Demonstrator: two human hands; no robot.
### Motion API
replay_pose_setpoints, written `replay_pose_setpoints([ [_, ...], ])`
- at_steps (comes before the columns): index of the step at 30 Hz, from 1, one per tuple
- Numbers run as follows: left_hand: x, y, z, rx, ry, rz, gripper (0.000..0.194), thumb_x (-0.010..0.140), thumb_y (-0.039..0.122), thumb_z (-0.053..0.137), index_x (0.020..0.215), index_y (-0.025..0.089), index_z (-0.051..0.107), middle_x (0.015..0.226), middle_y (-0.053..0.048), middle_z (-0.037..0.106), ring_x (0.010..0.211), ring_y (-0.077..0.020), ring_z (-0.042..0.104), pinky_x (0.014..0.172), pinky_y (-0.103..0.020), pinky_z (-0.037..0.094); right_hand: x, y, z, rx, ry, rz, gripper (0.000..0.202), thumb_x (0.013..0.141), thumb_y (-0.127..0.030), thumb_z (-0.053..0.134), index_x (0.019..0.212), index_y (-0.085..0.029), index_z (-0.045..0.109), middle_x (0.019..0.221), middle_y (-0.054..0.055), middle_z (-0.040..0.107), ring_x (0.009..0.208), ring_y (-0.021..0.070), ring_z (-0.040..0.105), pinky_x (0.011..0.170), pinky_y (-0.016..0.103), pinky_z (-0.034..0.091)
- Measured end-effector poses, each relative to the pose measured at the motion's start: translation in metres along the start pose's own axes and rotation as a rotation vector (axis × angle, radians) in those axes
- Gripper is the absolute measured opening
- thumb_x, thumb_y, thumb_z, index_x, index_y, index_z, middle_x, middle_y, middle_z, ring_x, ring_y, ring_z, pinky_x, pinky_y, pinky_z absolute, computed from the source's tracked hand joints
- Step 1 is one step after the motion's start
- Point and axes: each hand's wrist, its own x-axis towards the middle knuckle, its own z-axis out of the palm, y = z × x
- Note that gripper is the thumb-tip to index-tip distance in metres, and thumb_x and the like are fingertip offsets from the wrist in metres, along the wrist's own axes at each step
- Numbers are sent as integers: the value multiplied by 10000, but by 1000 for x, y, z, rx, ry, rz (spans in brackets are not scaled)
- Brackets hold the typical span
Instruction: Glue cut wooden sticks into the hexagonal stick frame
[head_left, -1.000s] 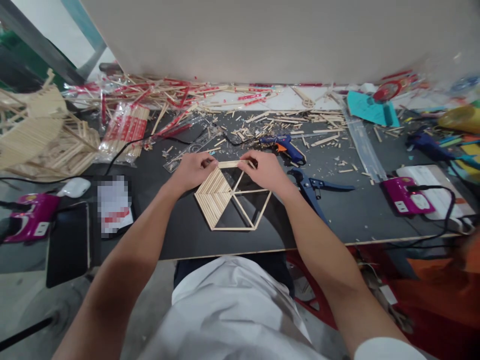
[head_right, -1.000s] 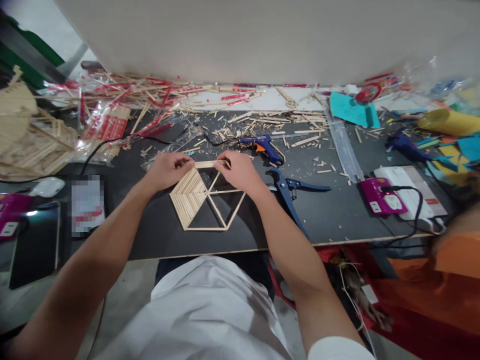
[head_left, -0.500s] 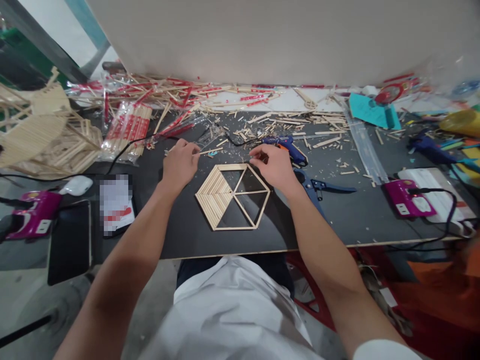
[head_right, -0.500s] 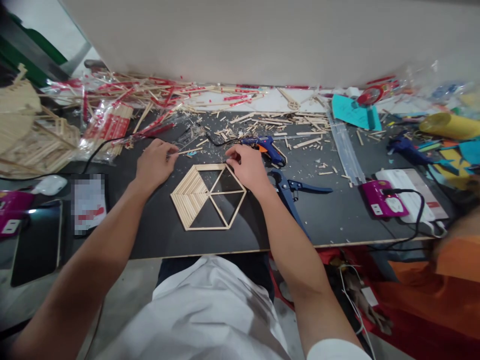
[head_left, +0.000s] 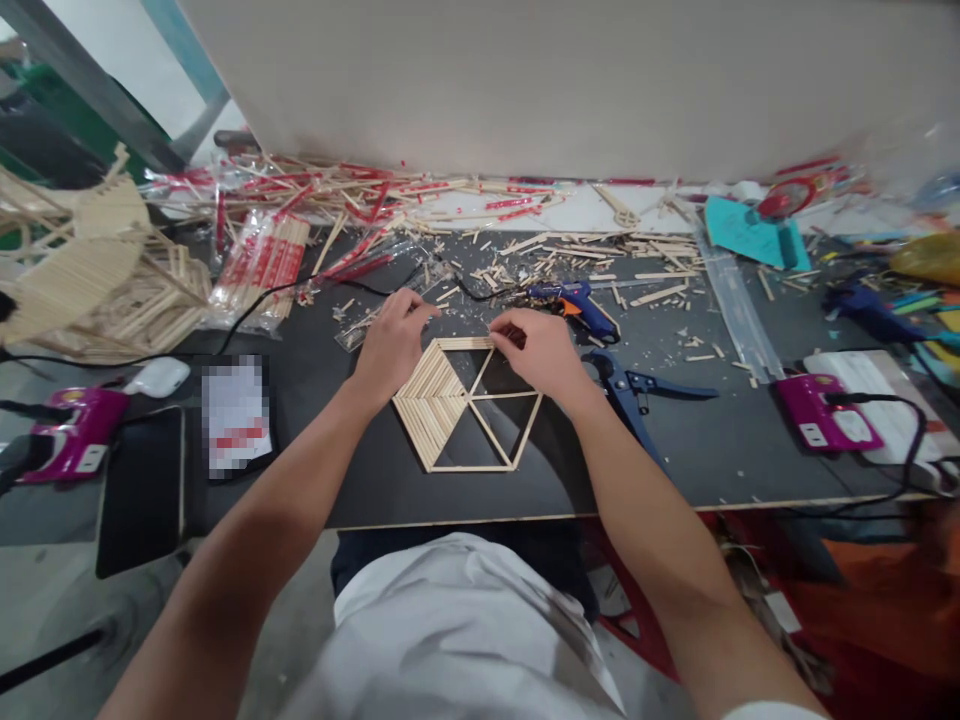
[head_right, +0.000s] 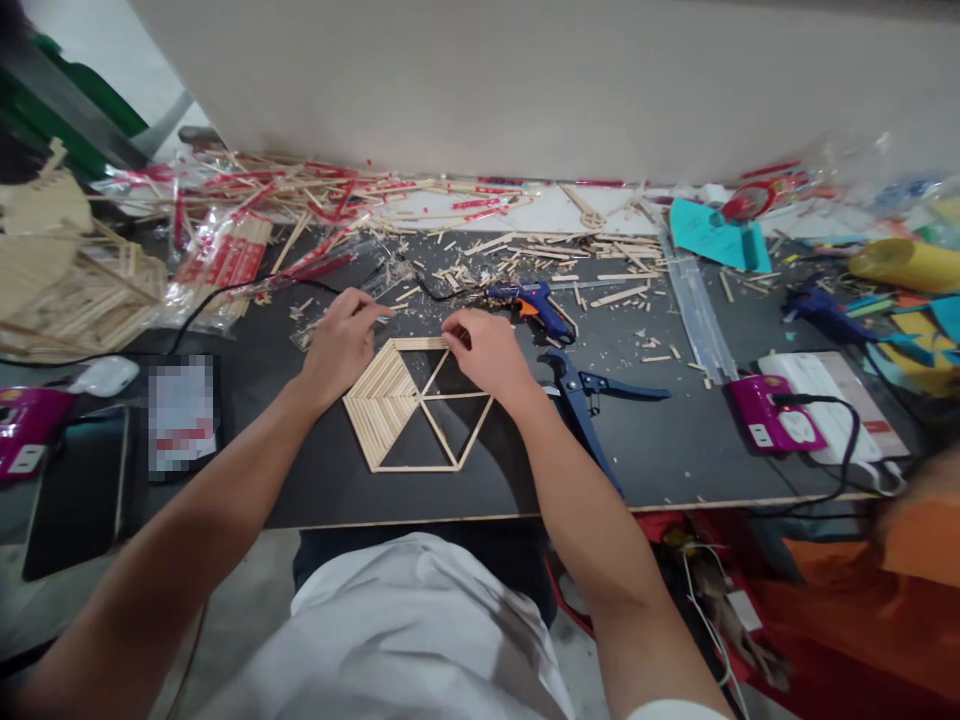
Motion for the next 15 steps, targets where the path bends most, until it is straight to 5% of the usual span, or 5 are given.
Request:
replay_pose_setpoints([
  [5, 0, 11, -4, -13, 67, 106, 456, 892, -49, 369, 1048, 185, 728, 1058, -120, 659, 1012, -250, 583, 932, -396, 496, -1, -1, 3, -55, -40, -56, 102, 934, -230, 637, 932, -186, 729, 863, 70, 734, 729, 195, 628, 741, 336, 476],
  [15, 17, 15, -20, -80, -54, 173, 445, 785, -29, 393, 1006, 183, 715, 1092, -91, 759, 1034, -245, 655, 969, -392, 490, 0, -4, 7, -74, -89, -93, 106, 932, -189, 609, 897, -183, 708, 855, 73, 730, 695, 177, 581, 692, 306, 426],
])
